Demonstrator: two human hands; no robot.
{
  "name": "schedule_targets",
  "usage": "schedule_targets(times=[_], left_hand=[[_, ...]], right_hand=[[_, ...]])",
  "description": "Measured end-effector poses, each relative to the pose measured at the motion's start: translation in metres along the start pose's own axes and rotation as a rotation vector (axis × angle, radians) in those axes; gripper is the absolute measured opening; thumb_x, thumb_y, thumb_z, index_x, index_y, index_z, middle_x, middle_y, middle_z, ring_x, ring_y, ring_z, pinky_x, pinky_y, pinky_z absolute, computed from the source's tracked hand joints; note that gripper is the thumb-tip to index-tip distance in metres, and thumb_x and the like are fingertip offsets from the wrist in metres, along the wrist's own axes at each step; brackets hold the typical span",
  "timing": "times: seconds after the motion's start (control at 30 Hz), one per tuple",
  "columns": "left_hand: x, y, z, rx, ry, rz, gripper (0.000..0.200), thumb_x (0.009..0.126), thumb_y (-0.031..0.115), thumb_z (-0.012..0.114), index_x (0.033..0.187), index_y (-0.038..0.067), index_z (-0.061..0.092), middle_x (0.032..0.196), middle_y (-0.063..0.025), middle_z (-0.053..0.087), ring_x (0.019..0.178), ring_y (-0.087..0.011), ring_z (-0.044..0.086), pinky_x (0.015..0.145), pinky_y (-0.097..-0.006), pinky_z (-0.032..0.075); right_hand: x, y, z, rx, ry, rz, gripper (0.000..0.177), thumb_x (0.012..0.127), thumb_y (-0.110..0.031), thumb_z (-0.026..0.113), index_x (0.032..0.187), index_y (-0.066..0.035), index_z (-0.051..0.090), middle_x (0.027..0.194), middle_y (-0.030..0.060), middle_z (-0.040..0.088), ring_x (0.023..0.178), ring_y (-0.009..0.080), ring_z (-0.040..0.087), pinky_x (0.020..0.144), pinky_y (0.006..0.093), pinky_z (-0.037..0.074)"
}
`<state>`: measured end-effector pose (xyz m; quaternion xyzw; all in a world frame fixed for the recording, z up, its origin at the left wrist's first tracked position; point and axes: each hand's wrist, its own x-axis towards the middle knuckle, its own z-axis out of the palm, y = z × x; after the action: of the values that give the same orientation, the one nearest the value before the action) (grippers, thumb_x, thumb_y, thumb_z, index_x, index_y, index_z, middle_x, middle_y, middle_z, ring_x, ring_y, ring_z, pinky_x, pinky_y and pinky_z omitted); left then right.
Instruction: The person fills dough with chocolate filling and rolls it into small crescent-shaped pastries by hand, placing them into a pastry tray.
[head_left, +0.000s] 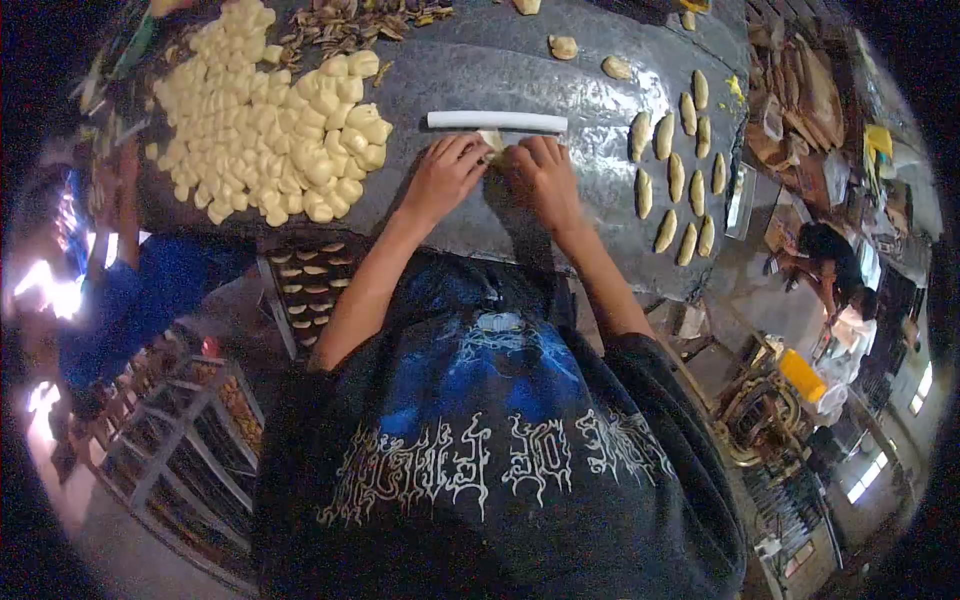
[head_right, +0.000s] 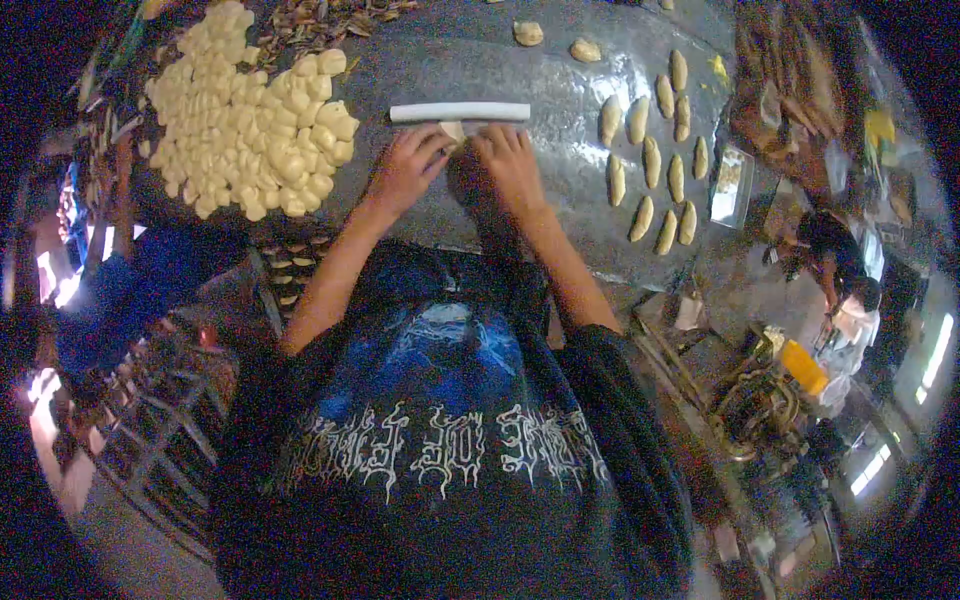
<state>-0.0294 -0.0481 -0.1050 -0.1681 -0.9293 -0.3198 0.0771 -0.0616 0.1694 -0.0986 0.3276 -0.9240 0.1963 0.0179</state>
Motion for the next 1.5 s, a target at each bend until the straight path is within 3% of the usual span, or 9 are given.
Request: schedule_targets(times=[0.17, 0.37, 0.47, 0.57, 0.63, 0.87, 1.0, 1.23, 1.5], left_hand=[[-0.023, 0.008, -0.004, -0.021, 0.039, 0.019, 0.04, 0.09, 0.02, 0.072, 0.129, 0.009, 0.065, 0.129, -0.0105, 0.065, 0.124, -0.0326, 0.058, 0.108, -0.0463, 0.045], [-0.019, 0.015, -0.004, 0.047, -0.02, -0.024, 0.042, 0.09, 0.02, 0.072, 0.13, 0.01, 0.066, 0.134, -0.0104, 0.063, 0.126, -0.0327, 0.057, 0.11, -0.0459, 0.044], [-0.013, 0.011, -0.001, 0.081, 0.036, 0.028, 0.041, 0.09, 0.019, 0.072, 0.129, 0.008, 0.066, 0.132, -0.0102, 0.063, 0.125, -0.0305, 0.058, 0.109, -0.0441, 0.044], [-0.014, 0.013, -0.002, 0.018, 0.026, 0.043, 0.04, 0.09, 0.018, 0.072, 0.128, 0.007, 0.066, 0.133, -0.0098, 0.063, 0.124, -0.0299, 0.059, 0.109, -0.0439, 0.045], [-0.015, 0.014, -0.001, 0.009, 0.022, 0.046, 0.038, 0.089, 0.016, 0.072, 0.126, 0.006, 0.066, 0.133, -0.0094, 0.064, 0.123, -0.0292, 0.059, 0.109, -0.0436, 0.045], [-0.026, 0.015, -0.01, -0.13, 0.459, -0.058, 0.042, 0.093, 0.009, 0.063, 0.135, 0.005, 0.06, 0.141, -0.0158, 0.058, 0.131, -0.0386, 0.054, 0.113, -0.0507, 0.041], [-0.007, 0.013, -0.015, 0.106, 0.084, -0.086, 0.046, 0.101, 0.021, 0.055, 0.143, 0.004, 0.053, 0.154, -0.0148, 0.047, 0.143, -0.034, 0.043, 0.121, -0.0507, 0.03], [0.008, 0.002, -0.008, 0.133, 0.12, -0.04, 0.045, 0.1, 0.023, 0.059, 0.142, 0.007, 0.055, 0.151, -0.0111, 0.051, 0.142, -0.0297, 0.046, 0.121, -0.0501, 0.031], [-0.02, 0.015, -0.006, 0.07, 0.128, 0.105, 0.039, 0.093, 0.014, 0.067, 0.132, 0.009, 0.064, 0.142, -0.0094, 0.06, 0.134, -0.0293, 0.055, 0.115, -0.0491, 0.04]], right_hand=[[-0.025, -0.02, 0.002, 0.044, 0.135, -0.027, 0.034, 0.085, -0.015, 0.073, 0.118, -0.01, 0.067, 0.117, 0.0079, 0.065, 0.108, 0.0287, 0.062, 0.09, 0.0433, 0.046], [-0.01, -0.017, 0.002, 0.082, 0.13, 0.159, 0.04, 0.088, -0.015, 0.075, 0.126, -0.013, 0.064, 0.12, 0.008, 0.065, 0.109, 0.0277, 0.062, 0.092, 0.0443, 0.046], [0.03, -0.017, -0.026, -0.066, 0.348, 0.141, 0.042, 0.092, -0.018, 0.071, 0.132, -0.016, 0.06, 0.121, 0.0087, 0.064, 0.111, 0.028, 0.061, 0.095, 0.0477, 0.046], [0.044, 0.032, -0.004, -0.262, 0.055, 0.005, 0.045, 0.094, -0.021, 0.068, 0.137, -0.017, 0.055, 0.119, 0.0093, 0.062, 0.112, 0.0296, 0.06, 0.097, 0.0514, 0.045], [0.046, 0.036, -0.01, -0.261, 0.016, 0.004, 0.043, 0.097, -0.021, 0.062, 0.139, -0.016, 0.055, 0.114, 0.0099, 0.062, 0.111, 0.0304, 0.06, 0.097, 0.0513, 0.044], [-0.016, -0.014, -0.035, -0.02, -0.075, 0.13, 0.048, 0.093, -0.01, 0.057, 0.141, -0.015, 0.054, 0.119, 0.0112, 0.06, 0.114, 0.0304, 0.058, 0.098, 0.0495, 0.041], [-0.026, -0.026, -0.017, -0.088, -0.008, 0.133, 0.052, 0.094, -0.007, 0.055, 0.146, -0.016, 0.053, 0.123, 0.0104, 0.059, 0.116, 0.0314, 0.055, 0.1, 0.0473, 0.039], [-0.02, -0.022, -0.009, 0.066, 0.014, 0.247, 0.041, 0.101, -0.014, 0.054, 0.142, -0.014, 0.055, 0.115, 0.0123, 0.061, 0.107, 0.0329, 0.057, 0.095, 0.0466, 0.04], [-0.013, -0.016, -0.022, 0.104, 0.032, 0.311, 0.042, 0.095, -0.015, 0.062, 0.137, -0.015, 0.059, 0.111, 0.0112, 0.061, 0.106, 0.0318, 0.057, 0.093, 0.0463, 0.04]])
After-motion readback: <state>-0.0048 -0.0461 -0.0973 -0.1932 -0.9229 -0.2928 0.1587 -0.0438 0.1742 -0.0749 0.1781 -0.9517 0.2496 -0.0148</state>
